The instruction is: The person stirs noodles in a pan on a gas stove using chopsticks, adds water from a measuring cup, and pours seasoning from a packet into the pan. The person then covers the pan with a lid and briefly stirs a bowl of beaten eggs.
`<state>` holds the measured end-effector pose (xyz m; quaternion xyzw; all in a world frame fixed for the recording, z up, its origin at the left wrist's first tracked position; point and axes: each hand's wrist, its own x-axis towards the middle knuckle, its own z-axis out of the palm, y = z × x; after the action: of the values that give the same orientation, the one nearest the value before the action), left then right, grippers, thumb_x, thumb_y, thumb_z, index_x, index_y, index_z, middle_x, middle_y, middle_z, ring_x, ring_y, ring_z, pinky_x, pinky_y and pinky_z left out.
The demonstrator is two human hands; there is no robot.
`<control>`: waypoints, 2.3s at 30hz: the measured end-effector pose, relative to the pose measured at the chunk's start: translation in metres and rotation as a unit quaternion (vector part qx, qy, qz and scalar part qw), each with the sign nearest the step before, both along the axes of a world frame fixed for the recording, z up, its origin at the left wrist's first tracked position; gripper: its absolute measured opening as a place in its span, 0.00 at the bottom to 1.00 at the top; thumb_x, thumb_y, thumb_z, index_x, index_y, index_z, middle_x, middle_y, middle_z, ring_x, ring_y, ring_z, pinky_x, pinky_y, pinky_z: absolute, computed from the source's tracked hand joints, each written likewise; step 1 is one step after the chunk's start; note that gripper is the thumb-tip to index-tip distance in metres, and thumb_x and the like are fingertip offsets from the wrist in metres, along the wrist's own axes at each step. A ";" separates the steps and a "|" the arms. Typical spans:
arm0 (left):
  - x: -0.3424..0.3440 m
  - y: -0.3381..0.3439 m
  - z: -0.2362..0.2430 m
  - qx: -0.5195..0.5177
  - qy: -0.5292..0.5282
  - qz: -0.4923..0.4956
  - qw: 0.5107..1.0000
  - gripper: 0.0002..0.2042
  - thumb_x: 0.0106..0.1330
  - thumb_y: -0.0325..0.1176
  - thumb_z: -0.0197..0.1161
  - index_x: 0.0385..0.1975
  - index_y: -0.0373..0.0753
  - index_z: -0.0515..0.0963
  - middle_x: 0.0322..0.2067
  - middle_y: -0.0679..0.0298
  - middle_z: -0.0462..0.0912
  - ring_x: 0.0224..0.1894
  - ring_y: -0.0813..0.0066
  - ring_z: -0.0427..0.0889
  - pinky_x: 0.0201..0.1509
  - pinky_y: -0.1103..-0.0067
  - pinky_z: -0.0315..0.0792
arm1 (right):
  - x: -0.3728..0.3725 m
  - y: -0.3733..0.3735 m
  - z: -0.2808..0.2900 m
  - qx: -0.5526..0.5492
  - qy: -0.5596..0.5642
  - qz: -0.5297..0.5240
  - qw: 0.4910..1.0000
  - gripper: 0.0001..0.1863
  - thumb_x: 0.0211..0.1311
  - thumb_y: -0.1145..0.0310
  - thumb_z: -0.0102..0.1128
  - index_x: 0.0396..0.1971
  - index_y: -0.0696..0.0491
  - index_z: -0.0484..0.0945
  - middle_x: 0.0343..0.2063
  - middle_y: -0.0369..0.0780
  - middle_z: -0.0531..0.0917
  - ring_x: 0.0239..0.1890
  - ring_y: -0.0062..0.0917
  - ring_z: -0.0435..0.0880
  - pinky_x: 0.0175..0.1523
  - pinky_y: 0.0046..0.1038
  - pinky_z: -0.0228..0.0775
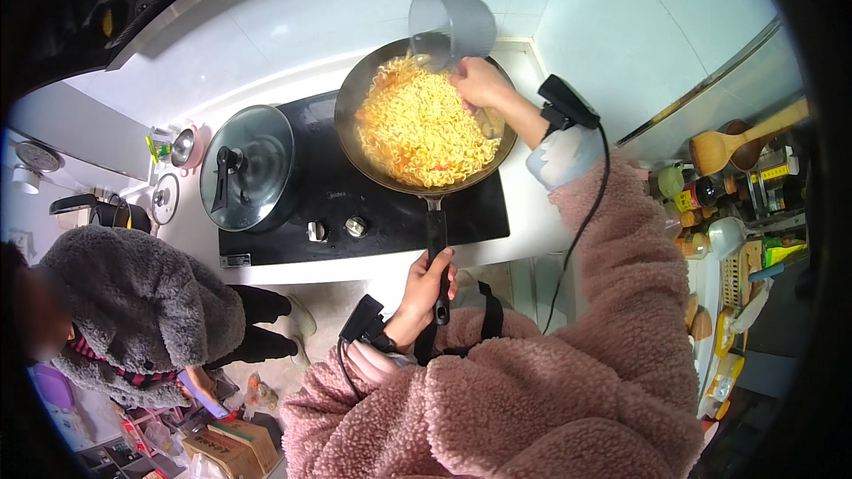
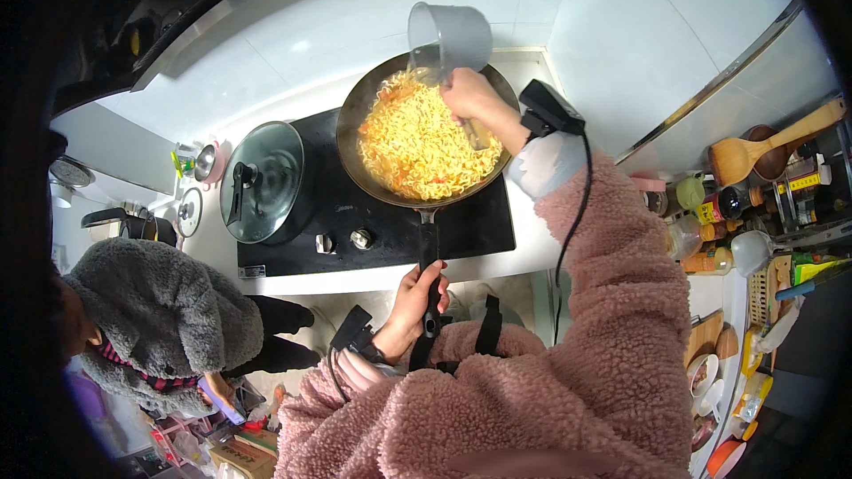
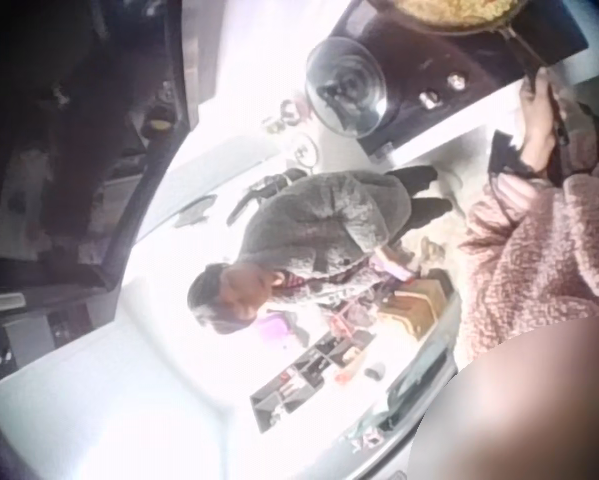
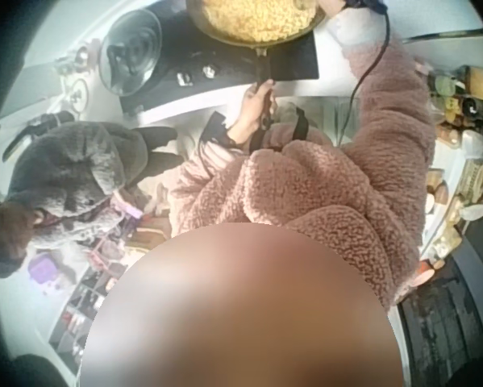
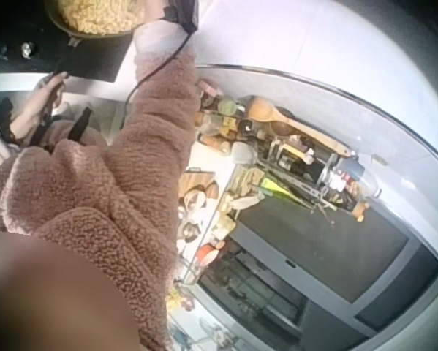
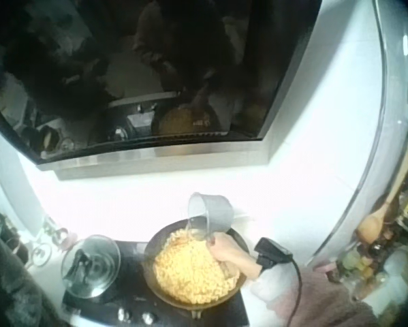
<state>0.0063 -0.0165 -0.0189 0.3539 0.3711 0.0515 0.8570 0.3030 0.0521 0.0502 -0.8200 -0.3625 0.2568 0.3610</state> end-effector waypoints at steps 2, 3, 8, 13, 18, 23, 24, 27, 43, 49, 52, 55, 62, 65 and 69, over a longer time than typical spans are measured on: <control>0.000 -0.001 0.001 -0.004 0.003 0.005 1.000 0.13 0.66 0.39 0.55 0.37 0.34 0.68 0.17 0.67 0.69 0.11 0.77 0.68 0.15 0.82 0.61 | 0.010 -0.021 0.004 -0.013 -0.044 -0.004 0.999 0.15 0.60 0.67 0.48 0.22 0.65 0.73 0.11 0.44 0.77 0.12 0.28 0.79 0.21 0.31 0.70; 0.000 -0.001 0.001 -0.006 0.001 0.008 1.000 0.12 0.66 0.38 0.56 0.35 0.35 0.67 0.17 0.67 0.70 0.11 0.77 0.67 0.15 0.83 0.61 | 0.012 -0.033 0.008 -0.020 -0.064 -0.009 0.998 0.14 0.60 0.68 0.48 0.23 0.65 0.73 0.11 0.44 0.77 0.12 0.28 0.78 0.21 0.30 0.69; 0.000 -0.001 0.001 -0.005 -0.006 0.004 1.000 0.12 0.65 0.38 0.56 0.37 0.35 0.68 0.17 0.66 0.70 0.11 0.76 0.68 0.15 0.82 0.61 | 0.009 -0.096 0.031 -0.064 -0.055 -0.005 0.996 0.12 0.61 0.69 0.49 0.26 0.64 0.69 0.12 0.42 0.74 0.10 0.25 0.74 0.17 0.28 0.66; 0.000 0.002 -0.002 -0.004 -0.009 -0.010 1.000 0.12 0.66 0.38 0.54 0.39 0.35 0.68 0.17 0.66 0.70 0.12 0.76 0.69 0.16 0.82 0.62 | -0.009 -0.130 0.044 -0.057 0.009 -0.001 0.998 0.11 0.64 0.69 0.48 0.26 0.62 0.65 0.15 0.38 0.71 0.09 0.20 0.71 0.14 0.24 0.63; 0.000 0.005 -0.003 -0.012 -0.019 -0.022 1.000 0.12 0.67 0.37 0.53 0.40 0.35 0.67 0.17 0.65 0.70 0.13 0.74 0.69 0.17 0.81 0.64 | -0.018 -0.142 0.048 0.051 0.233 -0.040 0.970 0.08 0.64 0.67 0.50 0.31 0.58 0.69 0.17 0.34 0.71 0.13 0.17 0.70 0.17 0.20 0.63; 0.001 0.009 -0.005 -0.022 -0.022 -0.033 0.999 0.11 0.67 0.38 0.53 0.39 0.36 0.67 0.17 0.64 0.70 0.13 0.72 0.70 0.18 0.79 0.65 | -0.031 -0.151 0.040 0.127 0.400 -0.072 0.905 0.11 0.64 0.65 0.50 0.37 0.58 0.70 0.21 0.35 0.71 0.18 0.17 0.70 0.20 0.19 0.63; 0.001 0.009 -0.006 -0.023 -0.023 -0.036 0.999 0.11 0.66 0.38 0.54 0.39 0.36 0.67 0.17 0.64 0.70 0.14 0.72 0.70 0.18 0.79 0.65 | -0.034 -0.152 0.038 0.132 0.413 -0.076 0.898 0.11 0.65 0.64 0.50 0.37 0.57 0.70 0.22 0.35 0.71 0.18 0.17 0.69 0.21 0.20 0.63; 0.000 0.011 -0.007 -0.025 -0.034 -0.042 0.998 0.11 0.66 0.38 0.54 0.38 0.36 0.67 0.18 0.63 0.70 0.14 0.72 0.70 0.18 0.79 0.66 | -0.049 -0.158 0.030 0.174 0.435 -0.077 0.880 0.08 0.61 0.67 0.54 0.33 0.57 0.69 0.19 0.34 0.72 0.17 0.18 0.72 0.20 0.19 0.65; 0.001 0.014 -0.017 0.023 -0.053 -0.039 0.998 0.13 0.65 0.37 0.56 0.39 0.33 0.70 0.17 0.64 0.70 0.14 0.74 0.70 0.17 0.80 0.66 | -0.094 -0.135 -0.013 -0.071 -0.301 -0.057 0.949 0.10 0.58 0.70 0.48 0.37 0.60 0.71 0.24 0.52 0.79 0.29 0.47 0.80 0.32 0.44 0.71; 0.004 0.023 -0.021 0.081 0.026 -0.047 0.995 0.16 0.64 0.44 0.56 0.43 0.37 0.71 0.19 0.68 0.69 0.15 0.77 0.68 0.17 0.83 0.64 | -0.099 -0.125 -0.031 0.053 -0.430 0.004 0.901 0.10 0.41 0.74 0.55 0.27 0.59 0.74 0.26 0.45 0.79 0.27 0.37 0.81 0.28 0.35 0.74; 0.002 0.028 -0.020 0.066 0.009 -0.046 0.997 0.16 0.66 0.44 0.55 0.45 0.40 0.70 0.20 0.67 0.70 0.15 0.77 0.69 0.17 0.83 0.65 | -0.112 -0.134 -0.022 0.093 -0.433 -0.081 0.893 0.09 0.40 0.74 0.57 0.25 0.62 0.74 0.23 0.47 0.78 0.27 0.35 0.82 0.26 0.32 0.74; -0.001 0.033 -0.018 0.103 0.029 -0.068 0.992 0.15 0.66 0.44 0.55 0.45 0.43 0.71 0.22 0.67 0.72 0.16 0.77 0.70 0.18 0.83 0.65 | -0.130 -0.169 -0.010 0.044 -0.358 -0.066 0.930 0.13 0.43 0.71 0.58 0.28 0.64 0.73 0.22 0.47 0.78 0.25 0.37 0.82 0.27 0.34 0.74; -0.010 0.035 -0.009 0.178 0.085 -0.093 0.976 0.17 0.61 0.47 0.59 0.46 0.48 0.73 0.32 0.67 0.77 0.21 0.76 0.76 0.22 0.81 0.66 | -0.185 -0.438 -0.015 0.266 -0.014 -0.132 0.955 0.14 0.60 0.65 0.56 0.42 0.56 0.70 0.16 0.40 0.74 0.17 0.26 0.75 0.25 0.31 0.66; -0.016 0.036 -0.006 0.190 0.110 -0.083 0.972 0.16 0.62 0.48 0.57 0.44 0.49 0.71 0.35 0.67 0.77 0.25 0.72 0.77 0.26 0.80 0.68 | -0.231 -0.542 -0.017 0.232 0.104 -0.301 0.919 0.12 0.64 0.64 0.51 0.44 0.53 0.67 0.18 0.35 0.73 0.18 0.19 0.73 0.24 0.24 0.66; -0.023 0.037 -0.007 0.186 0.098 -0.042 0.977 0.17 0.62 0.49 0.57 0.44 0.45 0.71 0.39 0.64 0.79 0.31 0.68 0.79 0.27 0.78 0.68 | -0.224 -0.604 -0.052 0.383 0.238 -0.466 0.761 0.16 0.67 0.56 0.48 0.43 0.52 0.65 0.22 0.37 0.75 0.18 0.20 0.74 0.24 0.24 0.69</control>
<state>-0.0165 0.0201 -0.0258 0.5260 0.4219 0.0484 0.7369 0.0787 -0.5523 -0.0017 -0.5938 0.0932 0.0833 0.7949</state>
